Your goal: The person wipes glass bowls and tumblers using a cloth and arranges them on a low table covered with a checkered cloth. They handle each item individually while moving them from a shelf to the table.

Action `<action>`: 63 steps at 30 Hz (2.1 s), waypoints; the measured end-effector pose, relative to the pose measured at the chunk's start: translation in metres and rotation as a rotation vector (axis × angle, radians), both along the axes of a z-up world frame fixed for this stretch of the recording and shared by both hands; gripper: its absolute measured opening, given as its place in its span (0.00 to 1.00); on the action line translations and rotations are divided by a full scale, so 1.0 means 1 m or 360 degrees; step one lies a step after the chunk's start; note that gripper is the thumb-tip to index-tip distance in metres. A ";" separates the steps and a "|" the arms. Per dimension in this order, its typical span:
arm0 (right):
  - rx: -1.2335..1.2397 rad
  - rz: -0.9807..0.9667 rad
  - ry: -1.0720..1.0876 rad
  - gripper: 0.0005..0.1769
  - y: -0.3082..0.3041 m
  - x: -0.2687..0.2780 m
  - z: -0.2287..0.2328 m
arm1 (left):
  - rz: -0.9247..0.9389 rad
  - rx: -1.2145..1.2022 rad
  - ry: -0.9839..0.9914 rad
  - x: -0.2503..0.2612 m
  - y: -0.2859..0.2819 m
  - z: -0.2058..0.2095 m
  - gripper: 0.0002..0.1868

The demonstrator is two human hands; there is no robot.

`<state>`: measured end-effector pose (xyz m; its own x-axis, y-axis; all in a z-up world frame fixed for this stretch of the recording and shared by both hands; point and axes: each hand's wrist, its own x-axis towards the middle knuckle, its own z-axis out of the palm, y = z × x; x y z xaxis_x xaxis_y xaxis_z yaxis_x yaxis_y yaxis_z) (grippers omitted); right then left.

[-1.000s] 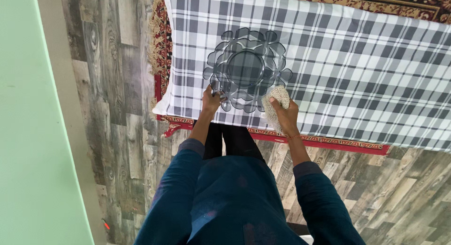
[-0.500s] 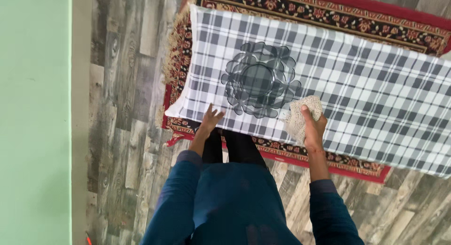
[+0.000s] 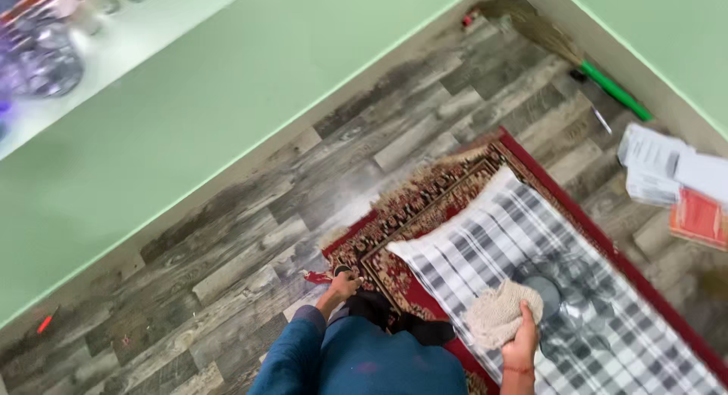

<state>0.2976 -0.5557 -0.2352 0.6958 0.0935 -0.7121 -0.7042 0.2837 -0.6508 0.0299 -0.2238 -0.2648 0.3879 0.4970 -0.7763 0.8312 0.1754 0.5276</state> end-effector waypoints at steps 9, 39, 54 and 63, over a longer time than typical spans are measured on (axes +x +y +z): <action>0.0066 0.1027 -0.0095 0.22 0.346 -0.090 -0.001 | 0.1309 0.0323 -0.0691 -0.207 0.179 0.001 0.20; -0.0038 0.3780 -0.1519 0.24 1.040 -0.162 0.150 | 0.2066 0.1562 -0.0724 -0.198 0.627 0.191 0.10; 0.0448 0.3371 -0.1934 0.32 1.235 -0.376 0.194 | 0.1137 0.1738 0.0223 -0.324 0.839 0.198 0.26; 0.0462 0.3252 -0.1077 0.33 1.261 -0.381 0.185 | 0.1218 0.1704 0.0272 -0.321 0.871 0.176 0.16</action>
